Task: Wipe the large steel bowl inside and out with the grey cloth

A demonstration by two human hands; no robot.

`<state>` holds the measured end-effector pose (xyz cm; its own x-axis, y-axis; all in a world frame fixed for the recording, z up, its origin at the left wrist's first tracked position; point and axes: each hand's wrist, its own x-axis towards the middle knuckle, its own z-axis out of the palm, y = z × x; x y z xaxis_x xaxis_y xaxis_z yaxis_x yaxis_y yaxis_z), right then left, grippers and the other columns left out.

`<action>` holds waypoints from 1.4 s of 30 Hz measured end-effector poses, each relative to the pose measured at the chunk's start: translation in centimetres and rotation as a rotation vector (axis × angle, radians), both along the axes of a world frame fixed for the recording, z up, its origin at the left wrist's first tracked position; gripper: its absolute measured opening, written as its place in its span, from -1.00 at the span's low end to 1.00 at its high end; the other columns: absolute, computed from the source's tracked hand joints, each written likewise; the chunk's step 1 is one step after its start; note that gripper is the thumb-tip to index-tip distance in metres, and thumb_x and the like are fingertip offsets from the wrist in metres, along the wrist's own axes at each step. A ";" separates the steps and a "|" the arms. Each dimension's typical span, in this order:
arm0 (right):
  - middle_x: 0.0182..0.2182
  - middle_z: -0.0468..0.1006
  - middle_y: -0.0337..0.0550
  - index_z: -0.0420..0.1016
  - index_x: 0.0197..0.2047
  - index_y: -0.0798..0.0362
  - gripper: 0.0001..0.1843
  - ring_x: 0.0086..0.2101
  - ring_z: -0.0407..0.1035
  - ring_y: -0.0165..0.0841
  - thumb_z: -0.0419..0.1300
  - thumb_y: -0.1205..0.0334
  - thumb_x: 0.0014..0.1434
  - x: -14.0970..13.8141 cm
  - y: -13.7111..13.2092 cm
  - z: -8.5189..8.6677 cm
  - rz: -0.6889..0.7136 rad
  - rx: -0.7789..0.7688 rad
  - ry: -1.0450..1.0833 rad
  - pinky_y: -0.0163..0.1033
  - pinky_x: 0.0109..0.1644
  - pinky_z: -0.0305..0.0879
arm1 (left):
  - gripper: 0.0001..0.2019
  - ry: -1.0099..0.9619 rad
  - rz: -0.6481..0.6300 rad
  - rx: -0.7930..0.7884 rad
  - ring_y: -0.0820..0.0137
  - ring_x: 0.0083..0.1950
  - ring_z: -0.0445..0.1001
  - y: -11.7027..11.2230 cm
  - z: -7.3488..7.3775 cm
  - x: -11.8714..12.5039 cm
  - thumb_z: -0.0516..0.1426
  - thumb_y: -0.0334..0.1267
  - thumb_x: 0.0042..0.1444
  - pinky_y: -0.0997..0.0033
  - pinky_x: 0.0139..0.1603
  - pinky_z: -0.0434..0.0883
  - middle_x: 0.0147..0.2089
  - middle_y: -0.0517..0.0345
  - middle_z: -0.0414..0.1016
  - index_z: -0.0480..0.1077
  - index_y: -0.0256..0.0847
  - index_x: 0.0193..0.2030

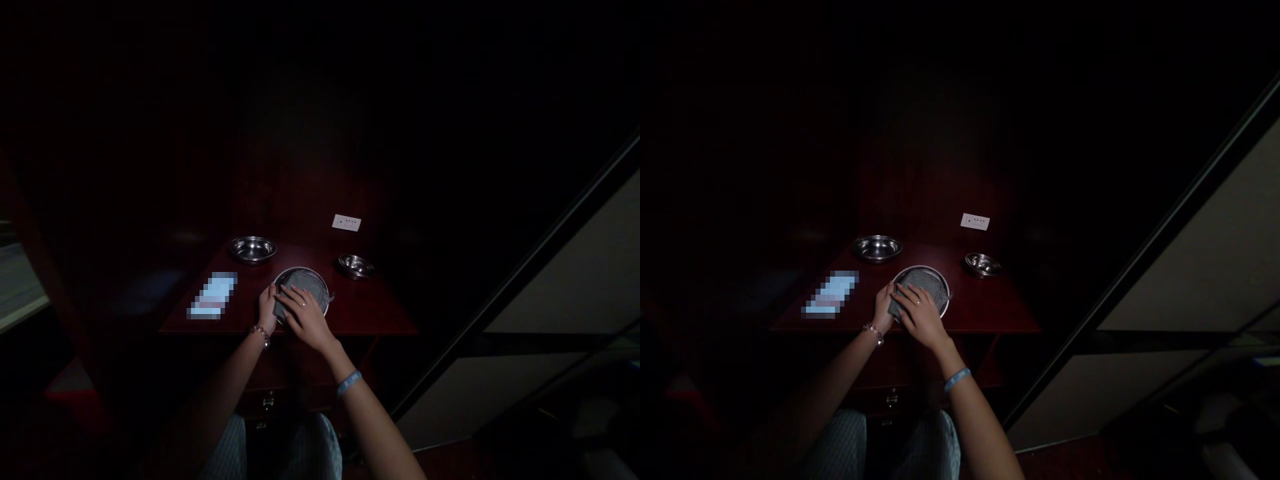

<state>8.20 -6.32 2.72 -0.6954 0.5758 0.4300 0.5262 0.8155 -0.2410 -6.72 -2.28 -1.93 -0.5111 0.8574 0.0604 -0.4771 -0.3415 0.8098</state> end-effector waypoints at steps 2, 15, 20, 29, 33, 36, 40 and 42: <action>0.61 0.34 0.01 0.42 0.61 -0.06 -0.39 0.57 0.19 -0.08 0.14 0.16 0.57 -0.7 0.8 0.4 -0.025 0.029 0.005 0.17 0.67 0.11 | -0.50 -0.018 0.016 -0.013 0.41 -0.40 0.37 -0.1 0.0 0.1 0.41 0.21 0.16 0.40 -0.29 0.37 -0.48 0.29 0.37 0.42 -0.15 -0.44; 0.46 0.50 0.11 0.56 0.45 -0.01 -0.38 0.52 0.16 0.12 0.34 -0.08 0.43 -4.1 3.7 3.0 -0.329 0.133 -0.071 0.29 0.66 -0.05 | -0.56 -0.121 0.021 -0.091 0.31 -0.27 0.56 0.1 0.6 0.8 0.40 0.18 0.18 0.32 -0.10 0.53 -0.38 0.15 0.60 0.56 -0.20 -0.34; 0.35 0.58 0.06 0.60 0.38 -0.04 -0.47 0.36 0.33 0.02 0.28 -0.12 0.50 -4.4 5.3 3.6 -0.374 0.085 -0.088 0.15 0.57 0.13 | -0.61 -0.044 0.075 -0.133 0.29 -0.24 0.59 -0.2 1.0 0.8 0.40 0.12 0.23 0.33 -0.08 0.52 -0.36 0.11 0.63 0.58 -0.20 -0.31; 0.42 0.54 0.10 0.48 0.53 -0.07 -0.43 0.32 0.43 0.02 0.10 -0.06 0.61 -1.9 7.0 2.5 -0.516 -0.067 0.031 0.10 0.45 0.31 | -0.42 0.079 0.098 -0.139 0.41 -0.46 0.25 -0.1 0.4 0.5 0.31 0.23 0.35 0.41 -0.37 0.25 -0.57 0.26 0.31 0.34 -0.11 -0.54; 0.45 0.51 0.10 0.43 0.57 -0.09 -0.40 0.37 0.41 0.00 0.09 -0.07 0.60 -0.3 7.5 0.9 -0.515 -0.141 0.160 0.09 0.49 0.30 | -0.45 0.074 0.115 -0.149 0.40 -0.47 0.23 -0.2 0.5 0.7 0.28 0.16 0.40 0.39 -0.37 0.23 -0.56 0.26 0.31 0.37 -0.12 -0.52; 0.45 0.49 0.12 0.41 0.59 -0.07 -0.38 0.38 0.41 -0.01 0.07 -0.05 0.59 0.7 7.6 -0.6 -0.495 -0.181 0.287 0.12 0.53 0.28 | -0.49 0.081 0.121 -0.173 0.39 -0.45 0.27 -0.2 0.6 0.7 0.23 0.04 0.46 0.40 -0.33 0.26 -0.54 0.24 0.34 0.39 -0.13 -0.52; 0.51 0.40 0.22 0.34 0.63 0.02 -0.32 0.43 0.37 0.04 0.02 -0.04 0.58 1.5 6.9 -2.4 -0.482 -0.232 0.406 0.22 0.59 0.22 | -0.52 0.094 0.114 -0.185 0.36 -0.42 0.32 -0.1 0.5 0.5 0.21 -0.01 0.47 0.40 -0.30 0.30 -0.51 0.20 0.41 0.43 -0.13 -0.51; 0.55 0.35 0.20 0.32 0.64 0.02 -0.30 0.49 0.31 0.01 0.01 -0.06 0.58 1.7 6.1 -3.2 -0.455 -0.243 0.476 0.22 0.64 0.16 | -0.53 0.083 0.105 -0.171 0.35 -0.42 0.35 0.0 0.4 0.5 0.24 0.03 0.45 0.40 -0.30 0.31 -0.50 0.18 0.44 0.45 -0.13 -0.48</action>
<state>9.90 -0.21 -0.49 -0.1301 0.8833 0.4504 0.5946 0.4330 -0.6774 -6.25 -2.28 -1.54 -0.5973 0.8012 -0.0359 -0.3758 -0.2401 0.8951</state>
